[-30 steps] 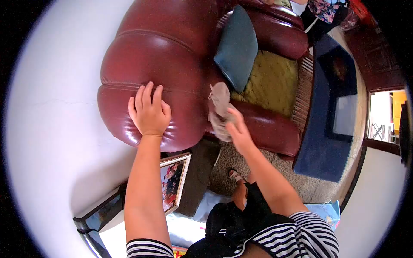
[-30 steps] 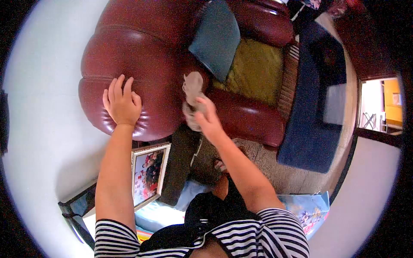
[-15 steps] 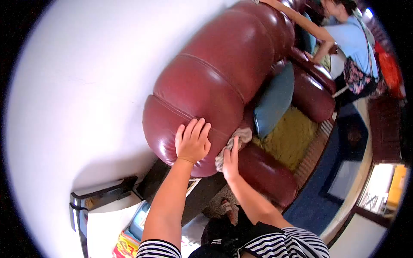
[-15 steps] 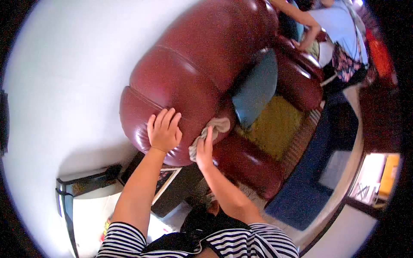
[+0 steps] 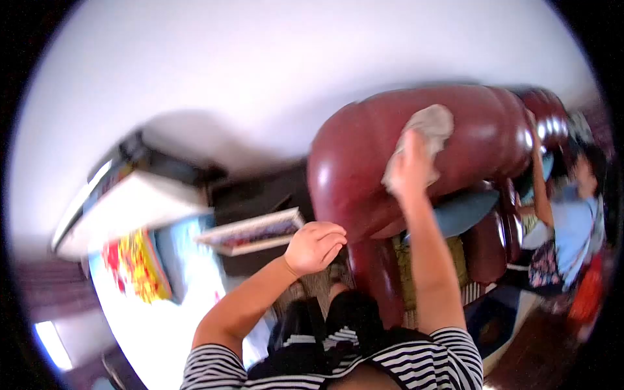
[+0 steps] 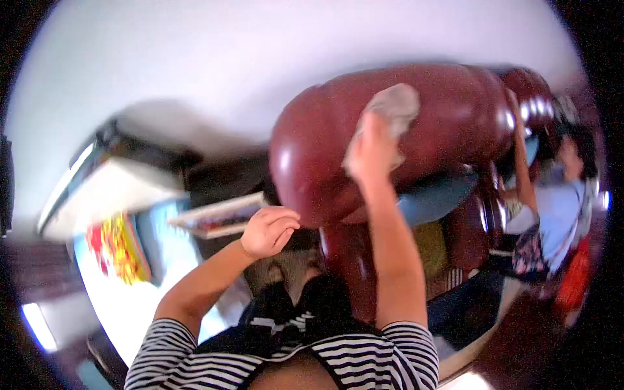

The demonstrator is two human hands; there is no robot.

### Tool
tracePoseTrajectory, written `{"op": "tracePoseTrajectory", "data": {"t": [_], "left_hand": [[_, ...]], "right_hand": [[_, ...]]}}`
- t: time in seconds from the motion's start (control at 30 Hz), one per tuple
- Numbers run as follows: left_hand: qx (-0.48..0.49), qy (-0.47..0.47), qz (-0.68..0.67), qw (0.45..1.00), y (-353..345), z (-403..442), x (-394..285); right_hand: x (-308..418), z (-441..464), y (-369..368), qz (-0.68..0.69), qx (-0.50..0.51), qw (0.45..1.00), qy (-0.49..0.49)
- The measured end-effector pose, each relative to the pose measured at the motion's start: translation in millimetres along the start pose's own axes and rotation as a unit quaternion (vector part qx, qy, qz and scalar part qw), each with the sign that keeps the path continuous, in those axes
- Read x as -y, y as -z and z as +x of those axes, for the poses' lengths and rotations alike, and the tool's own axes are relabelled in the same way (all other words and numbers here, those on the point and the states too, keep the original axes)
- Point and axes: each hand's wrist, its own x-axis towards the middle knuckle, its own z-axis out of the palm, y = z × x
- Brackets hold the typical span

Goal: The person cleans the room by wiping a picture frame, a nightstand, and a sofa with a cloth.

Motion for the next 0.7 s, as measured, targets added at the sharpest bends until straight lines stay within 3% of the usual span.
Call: {"op": "tracePoseTrajectory", "data": {"t": [0.1, 0.2, 0.27, 0.33, 0.4, 0.43, 0.5, 0.57, 0.63, 0.7], "left_hand": [[0.021, 0.096, 0.045, 0.994, 25, -84, -9], [0.026, 0.248, 0.112, 0.962, 47, -177, -30], [-0.005, 0.335, 0.168, 0.927, 54, -235, -47], [-0.028, 0.424, 0.168, 0.89, 60, -282, -63], [-0.028, 0.495, 0.178, 0.85, 59, -325, -81], [-0.033, 0.504, 0.172, 0.846, 58, -343, -88], [-0.019, 0.554, 0.188, 0.811, 53, -374, -99], [0.001, 0.588, 0.18, 0.788, 51, -401, -104], [-0.07, 0.621, 0.149, 0.766, 44, -424, -106], [-0.074, 0.649, 0.116, 0.749, 34, -454, -102]], "right_hand": [[-36, 42, -6, -0.021, 0.001, 0.999, 0.028], [-79, 92, -18, -0.004, 0.111, 0.98, -0.163], [-70, 114, -23, -0.041, 0.155, 0.949, -0.27], [-93, 128, -65, -0.002, 0.182, 0.95, -0.252], [-8, 120, -50, 0.023, 0.262, 0.935, -0.239], [44, 108, -47, -0.087, 0.265, 0.95, -0.143], [94, 83, -59, -0.191, 0.238, 0.947, -0.101], [94, 77, -54, -0.179, 0.251, 0.95, -0.057], [92, 74, -56, -0.169, 0.263, 0.95, -0.011], [79, 50, -64, -0.072, 0.193, 0.977, 0.046]]}}
